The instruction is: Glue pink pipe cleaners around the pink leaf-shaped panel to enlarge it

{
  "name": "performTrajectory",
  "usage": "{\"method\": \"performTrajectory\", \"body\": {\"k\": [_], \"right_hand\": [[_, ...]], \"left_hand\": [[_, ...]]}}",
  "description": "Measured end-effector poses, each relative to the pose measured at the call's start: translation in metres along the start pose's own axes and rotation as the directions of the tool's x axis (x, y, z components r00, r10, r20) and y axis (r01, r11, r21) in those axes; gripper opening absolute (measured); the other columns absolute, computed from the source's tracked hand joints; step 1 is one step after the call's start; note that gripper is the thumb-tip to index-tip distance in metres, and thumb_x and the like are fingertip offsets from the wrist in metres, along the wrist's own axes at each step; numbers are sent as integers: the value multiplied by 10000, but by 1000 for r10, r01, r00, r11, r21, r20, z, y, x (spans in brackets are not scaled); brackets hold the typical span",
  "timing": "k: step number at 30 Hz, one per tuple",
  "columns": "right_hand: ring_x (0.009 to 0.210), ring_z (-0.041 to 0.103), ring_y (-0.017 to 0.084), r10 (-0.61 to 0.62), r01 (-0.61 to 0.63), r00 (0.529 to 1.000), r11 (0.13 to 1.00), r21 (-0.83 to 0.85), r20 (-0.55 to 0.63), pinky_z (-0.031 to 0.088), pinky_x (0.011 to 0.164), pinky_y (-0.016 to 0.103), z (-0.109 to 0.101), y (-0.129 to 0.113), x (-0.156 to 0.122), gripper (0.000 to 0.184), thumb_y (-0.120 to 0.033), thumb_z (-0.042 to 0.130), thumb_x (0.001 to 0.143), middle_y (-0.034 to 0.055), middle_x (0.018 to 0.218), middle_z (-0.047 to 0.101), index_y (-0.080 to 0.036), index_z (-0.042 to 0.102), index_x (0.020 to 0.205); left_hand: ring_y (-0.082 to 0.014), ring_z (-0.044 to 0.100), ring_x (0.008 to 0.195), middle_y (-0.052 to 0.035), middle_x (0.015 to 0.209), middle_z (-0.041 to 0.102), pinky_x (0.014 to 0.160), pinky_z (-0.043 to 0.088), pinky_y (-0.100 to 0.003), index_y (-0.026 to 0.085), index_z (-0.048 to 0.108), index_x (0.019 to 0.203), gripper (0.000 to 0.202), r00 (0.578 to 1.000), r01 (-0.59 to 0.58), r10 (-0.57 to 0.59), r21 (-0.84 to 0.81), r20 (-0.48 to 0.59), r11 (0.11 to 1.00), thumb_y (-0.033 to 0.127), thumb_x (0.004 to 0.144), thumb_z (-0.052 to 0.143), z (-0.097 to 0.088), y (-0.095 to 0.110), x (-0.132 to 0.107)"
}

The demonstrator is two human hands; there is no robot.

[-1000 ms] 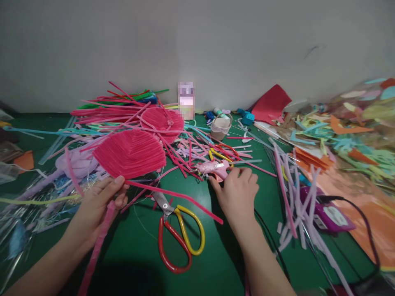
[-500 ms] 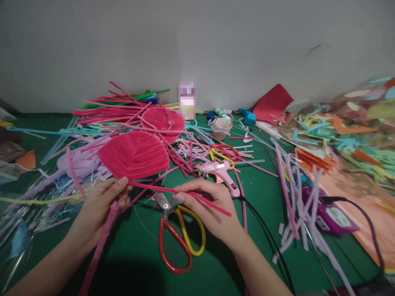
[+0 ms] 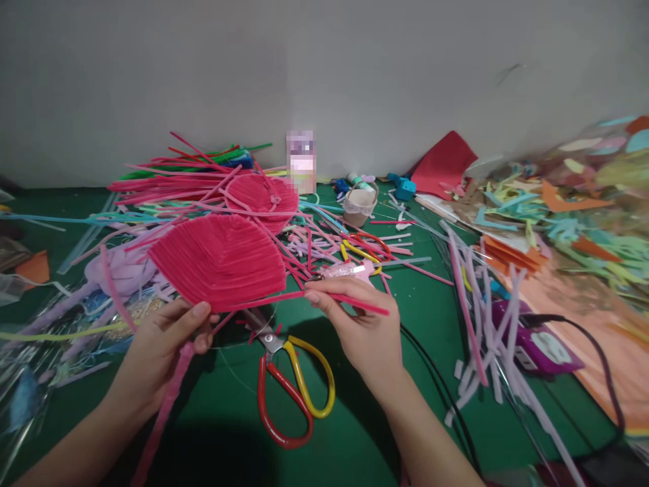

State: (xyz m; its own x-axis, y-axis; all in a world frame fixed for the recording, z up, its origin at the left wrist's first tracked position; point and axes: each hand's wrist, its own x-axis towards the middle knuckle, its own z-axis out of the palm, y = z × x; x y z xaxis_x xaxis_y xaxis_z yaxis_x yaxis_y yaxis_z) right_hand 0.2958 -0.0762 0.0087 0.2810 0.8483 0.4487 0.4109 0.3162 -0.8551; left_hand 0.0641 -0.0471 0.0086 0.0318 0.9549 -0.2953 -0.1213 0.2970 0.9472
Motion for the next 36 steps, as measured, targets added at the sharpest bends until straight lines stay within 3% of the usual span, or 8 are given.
{"method": "performTrajectory", "body": {"k": [9, 17, 26, 31, 36], "right_hand": [[639, 643, 128, 70, -70, 998, 997, 20, -5, 534, 587, 236, -2, -1, 0, 23, -258, 731, 781, -20, 716, 720, -251, 751, 789], [607, 630, 108, 119, -119, 993, 992, 35, 14, 530, 570, 199, -1, 1, 2, 38, -266, 731, 781, -19, 678, 705, -236, 753, 786], [542, 588, 75, 138, -139, 990, 989, 45, 24, 506, 523, 161, -1, 1, 3, 25, -251, 731, 777, -38, 648, 690, -246, 756, 780], [530, 584, 75, 145, -146, 989, 988, 53, 26, 504, 503, 166, -1, 1, 3, 26, -248, 737, 769, -30, 669, 700, -244, 757, 784], [517, 585, 85, 144, -145, 989, 988, 44, 16, 513, 501, 185, -1, 2, 3, 30, -249, 742, 762, -24, 662, 697, -236, 758, 784]], "left_hand": [[-57, 510, 405, 24, 407, 579, 466, 389, -149, 180, 713, 627, 205, 998, -30, 30, -1, 46, 1000, 362, 695, 777, 1, 2, -2], [-63, 500, 374, 35, 386, 551, 416, 382, -147, 160, 692, 599, 239, 999, -3, 6, -52, 40, 999, 365, 633, 811, 1, 4, -4], [-49, 506, 369, 34, 381, 550, 423, 365, -137, 154, 703, 604, 246, 996, -11, 16, -68, 85, 998, 372, 653, 804, -1, 1, -2], [-48, 494, 387, 42, 400, 553, 446, 370, -146, 164, 705, 659, 197, 993, -41, 48, -70, 112, 997, 344, 702, 772, -2, -1, -1], [-55, 477, 395, 46, 464, 580, 446, 370, -168, 172, 738, 844, 180, 981, -100, 115, -105, 153, 989, 296, 713, 753, -3, -2, -2]]}}
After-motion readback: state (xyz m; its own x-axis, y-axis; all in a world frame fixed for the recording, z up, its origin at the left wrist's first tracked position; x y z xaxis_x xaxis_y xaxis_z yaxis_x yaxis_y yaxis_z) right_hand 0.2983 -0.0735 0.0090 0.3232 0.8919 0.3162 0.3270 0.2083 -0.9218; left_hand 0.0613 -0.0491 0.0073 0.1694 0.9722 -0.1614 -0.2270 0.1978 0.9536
